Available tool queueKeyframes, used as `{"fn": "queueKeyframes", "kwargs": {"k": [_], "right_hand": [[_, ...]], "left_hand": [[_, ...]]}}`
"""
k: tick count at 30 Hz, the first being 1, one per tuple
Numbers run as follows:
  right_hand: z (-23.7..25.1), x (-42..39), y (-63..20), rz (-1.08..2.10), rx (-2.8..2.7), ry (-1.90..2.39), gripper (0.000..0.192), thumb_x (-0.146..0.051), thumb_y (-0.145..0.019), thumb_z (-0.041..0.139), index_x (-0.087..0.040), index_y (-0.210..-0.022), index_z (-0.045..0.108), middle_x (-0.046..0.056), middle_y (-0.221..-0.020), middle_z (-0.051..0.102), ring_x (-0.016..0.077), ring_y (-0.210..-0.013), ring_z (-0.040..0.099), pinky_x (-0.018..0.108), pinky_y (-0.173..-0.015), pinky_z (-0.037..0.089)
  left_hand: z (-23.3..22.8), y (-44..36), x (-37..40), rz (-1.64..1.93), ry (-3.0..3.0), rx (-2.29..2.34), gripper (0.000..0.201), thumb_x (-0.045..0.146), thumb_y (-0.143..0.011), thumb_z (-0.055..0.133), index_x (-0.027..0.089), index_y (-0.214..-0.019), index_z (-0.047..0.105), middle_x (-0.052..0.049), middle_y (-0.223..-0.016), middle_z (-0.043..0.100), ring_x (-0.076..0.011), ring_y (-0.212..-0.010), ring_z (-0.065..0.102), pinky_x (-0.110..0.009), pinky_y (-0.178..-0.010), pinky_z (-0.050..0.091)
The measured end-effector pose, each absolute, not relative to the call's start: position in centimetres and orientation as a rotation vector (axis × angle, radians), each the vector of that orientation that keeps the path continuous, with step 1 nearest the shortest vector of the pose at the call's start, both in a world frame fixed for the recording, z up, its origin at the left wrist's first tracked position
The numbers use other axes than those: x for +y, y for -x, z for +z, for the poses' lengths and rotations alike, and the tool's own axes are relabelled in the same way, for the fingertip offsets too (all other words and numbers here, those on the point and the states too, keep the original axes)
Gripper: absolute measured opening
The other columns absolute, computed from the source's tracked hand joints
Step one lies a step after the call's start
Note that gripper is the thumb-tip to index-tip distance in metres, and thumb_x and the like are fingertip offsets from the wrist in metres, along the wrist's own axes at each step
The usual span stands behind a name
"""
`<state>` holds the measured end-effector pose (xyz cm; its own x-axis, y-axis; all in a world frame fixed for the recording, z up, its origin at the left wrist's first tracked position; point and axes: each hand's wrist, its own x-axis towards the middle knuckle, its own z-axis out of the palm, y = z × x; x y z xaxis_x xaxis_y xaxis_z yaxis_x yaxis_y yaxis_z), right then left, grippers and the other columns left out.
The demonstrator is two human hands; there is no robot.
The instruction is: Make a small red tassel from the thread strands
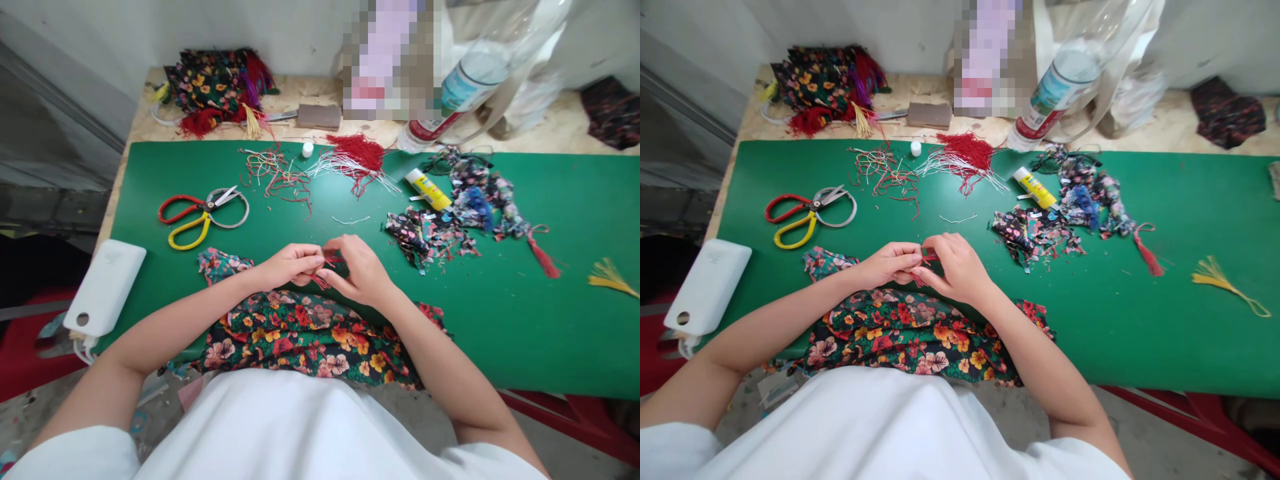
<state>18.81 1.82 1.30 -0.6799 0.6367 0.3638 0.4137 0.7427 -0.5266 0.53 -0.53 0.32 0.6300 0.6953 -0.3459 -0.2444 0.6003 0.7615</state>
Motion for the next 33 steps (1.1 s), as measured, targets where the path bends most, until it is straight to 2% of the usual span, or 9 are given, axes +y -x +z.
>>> {"fn": "queueKeyframes", "kwargs": {"k": [6,13,20,24,28,30,32,33], "right_hand": [[0.8,1.8,-18.5,0.414,-2.444,0.725,0.022,-0.028,-0.094,0.044,-0.021,-0.073,0.043,0.001,-0.063,0.049,0.015,-0.061,0.041,0.029,-0.06,0.036],[0.6,1.4,-18.2,0.716,-2.296,0.752,0.027,-0.02,-0.095,0.039,-0.02,-0.068,0.04,-0.002,-0.061,0.043,0.0099,-0.055,0.04,0.022,-0.054,0.033],[0.8,1.1,-17.8,0.988,-2.141,0.916,0.033,-0.027,-0.096,0.039,-0.018,-0.066,0.047,-0.004,-0.055,0.047,0.0077,-0.051,0.042,0.021,-0.053,0.034],[1.4,1.1,-17.9,1.098,-2.066,0.95,0.035,-0.031,-0.096,0.039,-0.018,-0.066,0.051,-0.004,-0.052,0.046,0.0074,-0.048,0.042,0.021,-0.053,0.035],[1.9,1.3,-18.2,1.119,-2.034,0.927,0.035,-0.033,-0.097,0.039,-0.019,-0.065,0.046,-0.005,-0.051,0.043,0.0075,-0.048,0.039,0.022,-0.052,0.033],[2.0,1.4,-18.4,1.1,-2.043,0.914,0.035,-0.033,-0.097,0.037,-0.02,-0.065,0.043,-0.005,-0.053,0.041,0.008,-0.049,0.038,0.022,-0.051,0.033],[2.1,1.5,-18.6,1.062,-2.076,0.888,0.035,-0.033,-0.097,0.036,-0.02,-0.065,0.039,-0.004,-0.055,0.04,0.0083,-0.05,0.037,0.022,-0.051,0.032],[2.1,1.5,-18.6,1.034,-2.104,0.868,0.035,-0.033,-0.097,0.035,-0.02,-0.065,0.038,-0.004,-0.056,0.039,0.0083,-0.051,0.036,0.022,-0.051,0.032]], "left_hand": [[0.4,-0.7,-0.7,0.582,-0.803,0.732,0.038,0.045,-0.077,0.064,0.015,-0.067,0.044,0.009,-0.054,0.031,0.0011,-0.04,0.023,-0.016,-0.041,0.015],[0.1,-0.6,-0.6,0.585,-0.786,0.705,0.037,0.047,-0.079,0.061,0.014,-0.069,0.047,0.01,-0.052,0.027,0.0008,-0.039,0.02,-0.016,-0.04,0.014],[0.2,-0.5,-0.6,0.598,-0.733,0.675,0.036,0.047,-0.08,0.06,0.014,-0.07,0.048,0.01,-0.051,0.024,0.0003,-0.038,0.02,-0.016,-0.041,0.015],[0.5,-0.4,-0.6,0.589,-0.718,0.653,0.035,0.047,-0.081,0.058,0.013,-0.076,0.053,0.008,-0.053,0.034,-0.0011,-0.04,0.026,-0.017,-0.041,0.018],[0.7,-0.5,-1.0,0.657,-0.861,0.754,0.038,0.05,-0.082,0.052,0.013,-0.089,0.059,0.001,-0.068,0.052,-0.0033,-0.043,0.035,-0.02,-0.041,0.021],[1.1,-0.6,-1.4,0.726,-1.017,0.887,0.039,0.048,-0.086,0.046,0.013,-0.09,0.062,-0.001,-0.073,0.053,-0.0039,-0.044,0.034,-0.021,-0.043,0.025],[1.5,-0.6,-1.8,0.863,-1.226,1.033,0.038,0.044,-0.089,0.041,0.015,-0.087,0.065,-0.005,-0.087,0.056,-0.0062,-0.053,0.042,-0.023,-0.05,0.032],[1.8,-0.5,-1.9,0.914,-1.348,1.128,0.038,0.041,-0.09,0.039,0.015,-0.084,0.067,-0.006,-0.09,0.056,-0.0094,-0.065,0.049,-0.023,-0.06,0.038]]}}
